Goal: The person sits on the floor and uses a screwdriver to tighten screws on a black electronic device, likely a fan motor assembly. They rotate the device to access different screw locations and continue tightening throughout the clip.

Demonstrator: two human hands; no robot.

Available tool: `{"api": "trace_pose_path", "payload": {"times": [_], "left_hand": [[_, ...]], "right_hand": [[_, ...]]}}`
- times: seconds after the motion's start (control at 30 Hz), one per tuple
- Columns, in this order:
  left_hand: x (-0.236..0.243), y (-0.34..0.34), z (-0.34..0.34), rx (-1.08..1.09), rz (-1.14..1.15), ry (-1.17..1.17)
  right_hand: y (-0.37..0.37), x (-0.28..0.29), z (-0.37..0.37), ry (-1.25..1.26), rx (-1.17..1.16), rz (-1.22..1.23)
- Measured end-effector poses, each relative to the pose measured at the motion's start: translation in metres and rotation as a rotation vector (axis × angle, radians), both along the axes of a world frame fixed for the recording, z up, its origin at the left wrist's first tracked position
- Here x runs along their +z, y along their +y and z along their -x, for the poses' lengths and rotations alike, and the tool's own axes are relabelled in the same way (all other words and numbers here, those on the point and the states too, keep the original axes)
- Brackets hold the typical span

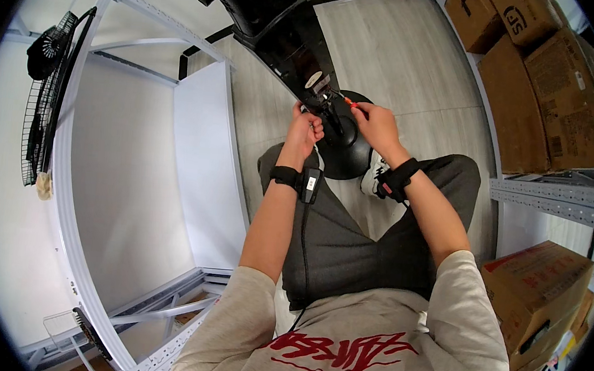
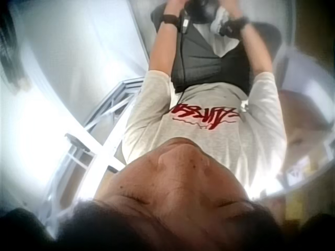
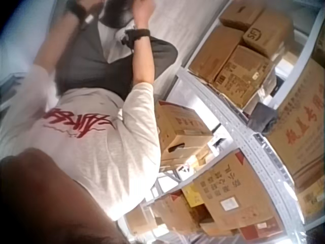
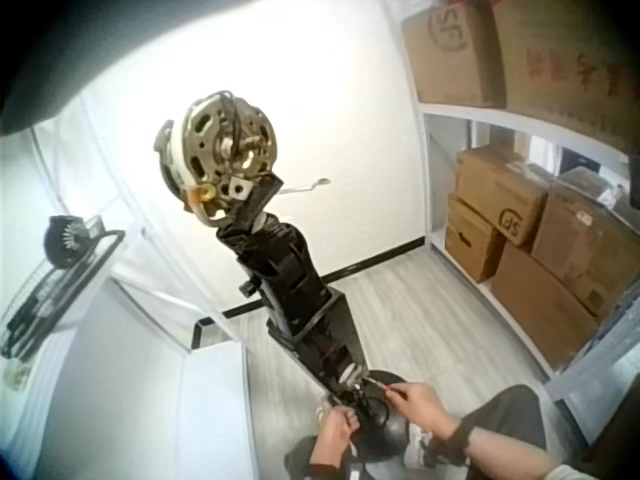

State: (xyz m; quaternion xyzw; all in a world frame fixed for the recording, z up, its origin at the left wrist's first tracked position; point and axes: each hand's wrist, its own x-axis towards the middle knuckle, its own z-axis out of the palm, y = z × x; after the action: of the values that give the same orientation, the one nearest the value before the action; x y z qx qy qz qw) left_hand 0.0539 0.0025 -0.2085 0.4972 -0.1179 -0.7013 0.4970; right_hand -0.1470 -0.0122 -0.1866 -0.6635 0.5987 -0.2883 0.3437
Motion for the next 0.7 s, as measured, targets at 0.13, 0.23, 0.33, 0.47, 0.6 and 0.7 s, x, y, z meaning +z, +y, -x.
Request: {"api": "trace_pose_path", "payload": {"times": [0.13,0.23,0.33,0.47,0.6,0.7], "left_hand": [[0.001,-0.001,0.003,0.008,-0.014,0.002],[-0.001,-0.002,0.002,0.006,-0.015,0.003],[-0.002,-0.003,0.003,0.024,-0.026,-0.001],[-0.001,-0.002,0.002,0.011,-0.019,-0.010],[0.004,0.000,0.003,0.011,-0.027,-0.020],[0.006,-0.002,0.002,0.005,-0.022,-0.010]], "right_hand": [[-0.004,0.001,0.008,-0.017,0.015,-0.021],[-0.006,0.001,0.012,-0.045,0.030,0.013],[-0.008,0.000,0.011,-0.057,0.040,-0.021],[0.000,0.008,0.005,0.244,0.064,0.295],[0.005,0.009,0.004,0.242,0.046,0.395],[0.002,-0.006,0.007,0.086,0.047,0.318]]}}
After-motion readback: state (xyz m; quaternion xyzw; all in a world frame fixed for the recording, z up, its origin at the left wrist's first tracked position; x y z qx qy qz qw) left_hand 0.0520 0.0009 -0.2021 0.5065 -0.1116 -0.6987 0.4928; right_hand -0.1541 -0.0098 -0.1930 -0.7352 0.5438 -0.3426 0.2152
